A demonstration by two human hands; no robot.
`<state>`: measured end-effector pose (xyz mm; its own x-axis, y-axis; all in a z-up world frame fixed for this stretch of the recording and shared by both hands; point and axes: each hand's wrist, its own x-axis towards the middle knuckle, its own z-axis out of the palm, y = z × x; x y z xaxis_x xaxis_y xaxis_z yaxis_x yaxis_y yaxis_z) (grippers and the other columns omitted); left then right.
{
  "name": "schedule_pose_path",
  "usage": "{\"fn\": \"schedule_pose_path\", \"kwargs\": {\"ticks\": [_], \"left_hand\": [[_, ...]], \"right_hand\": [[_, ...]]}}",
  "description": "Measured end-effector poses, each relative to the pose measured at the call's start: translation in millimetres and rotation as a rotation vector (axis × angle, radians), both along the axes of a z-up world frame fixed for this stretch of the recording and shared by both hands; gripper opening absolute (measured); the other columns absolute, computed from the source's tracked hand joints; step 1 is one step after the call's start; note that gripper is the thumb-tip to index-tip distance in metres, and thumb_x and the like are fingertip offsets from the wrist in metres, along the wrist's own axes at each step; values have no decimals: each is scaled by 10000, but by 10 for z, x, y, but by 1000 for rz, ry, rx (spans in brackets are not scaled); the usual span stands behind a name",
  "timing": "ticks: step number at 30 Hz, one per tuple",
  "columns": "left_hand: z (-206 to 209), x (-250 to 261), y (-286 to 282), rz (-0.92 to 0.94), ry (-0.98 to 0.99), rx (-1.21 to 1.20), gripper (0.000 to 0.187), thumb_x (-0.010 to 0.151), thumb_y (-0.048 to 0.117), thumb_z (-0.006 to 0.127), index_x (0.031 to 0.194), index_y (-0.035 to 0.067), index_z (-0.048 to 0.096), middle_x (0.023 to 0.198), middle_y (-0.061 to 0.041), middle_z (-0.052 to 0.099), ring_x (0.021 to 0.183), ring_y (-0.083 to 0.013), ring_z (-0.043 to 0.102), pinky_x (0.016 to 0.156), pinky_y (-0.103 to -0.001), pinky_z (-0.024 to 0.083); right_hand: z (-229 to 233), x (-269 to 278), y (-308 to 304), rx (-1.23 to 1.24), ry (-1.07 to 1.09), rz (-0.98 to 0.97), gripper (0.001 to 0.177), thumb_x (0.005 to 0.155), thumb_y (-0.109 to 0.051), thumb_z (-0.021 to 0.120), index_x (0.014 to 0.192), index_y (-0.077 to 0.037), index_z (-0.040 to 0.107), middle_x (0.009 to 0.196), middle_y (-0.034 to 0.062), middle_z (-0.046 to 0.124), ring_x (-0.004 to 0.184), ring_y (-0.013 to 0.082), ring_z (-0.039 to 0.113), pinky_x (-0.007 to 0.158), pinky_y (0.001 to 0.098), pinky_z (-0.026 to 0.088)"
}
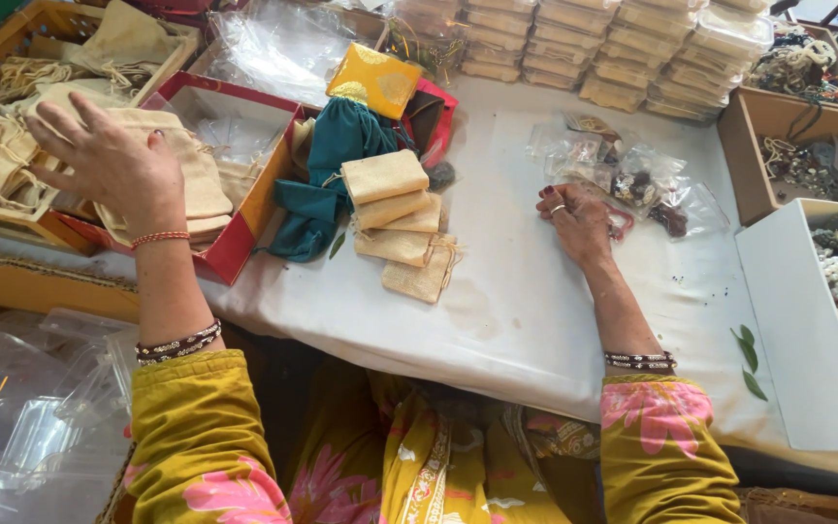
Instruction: Packing small jewelry items into fabric pouches at a workbench.
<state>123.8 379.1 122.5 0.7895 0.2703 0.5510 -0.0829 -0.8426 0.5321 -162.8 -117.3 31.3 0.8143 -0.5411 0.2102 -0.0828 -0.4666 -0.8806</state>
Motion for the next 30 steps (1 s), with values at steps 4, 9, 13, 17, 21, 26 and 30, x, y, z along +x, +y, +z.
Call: {"fn": "schedule_pose_path", "kwargs": {"ticks": [4,9,13,17,21,26,30], "left_hand": [[-335,172,140,80,-124,200,693,758,210,895,1392,61,659,1609,-272,359,1501,-440,232,1137,-764,85],[-384,211,83,68,-340,317,356,775,218,897,1077,142,722,1598,-193,516,1538,-395,294,1178,-720,0],[97,-362,-260,-105,-510,291,404,884,345,980,942,92,671,1138,-131,712,1253,-395,534,1024,-741,201],[64,-449,-711,-451,-418,37,243,1031,143,806,1201,112,635,1017,-66,714,957,-226,656,879,-417,482],[346,-1034,-1361,-862,-564,18,256,1041,-6,640,1264,119,631,1066,-106,701,1010,-300,658,897,-439,489],[359,-1533,-2268,-1242,-484,44,423,878,-61,586,1234,156,657,1037,-69,705,1063,-283,645,1009,-472,445],[67,-1692,-2929,-1401,-490,279,524,752,-33,617,1248,134,648,1019,-46,730,1108,-224,656,1134,-554,304]], "right_hand": [[0,9,18,-47,5,-5,305,1067,-287,588,1091,-5,699,933,51,747,823,94,684,773,258,574],[67,-13,63,-86,41,-26,311,1070,-299,590,1089,-13,711,932,47,758,824,89,693,771,254,566],[64,-1,66,-86,55,-36,308,1063,-303,599,1097,-19,715,932,47,762,828,89,698,770,256,564],[90,-7,100,-96,55,-45,298,1052,-295,619,1100,-18,717,925,51,763,830,93,708,769,261,567],[38,-11,76,-140,33,-38,217,1033,-206,651,1125,-19,711,947,59,769,854,105,713,786,264,568],[338,-71,328,-141,-110,35,340,919,-8,646,1257,-43,644,1091,62,737,945,114,702,794,264,585],[276,-87,267,-163,-227,128,409,878,84,637,1268,-39,624,1163,71,700,1035,126,687,817,272,600]]}}
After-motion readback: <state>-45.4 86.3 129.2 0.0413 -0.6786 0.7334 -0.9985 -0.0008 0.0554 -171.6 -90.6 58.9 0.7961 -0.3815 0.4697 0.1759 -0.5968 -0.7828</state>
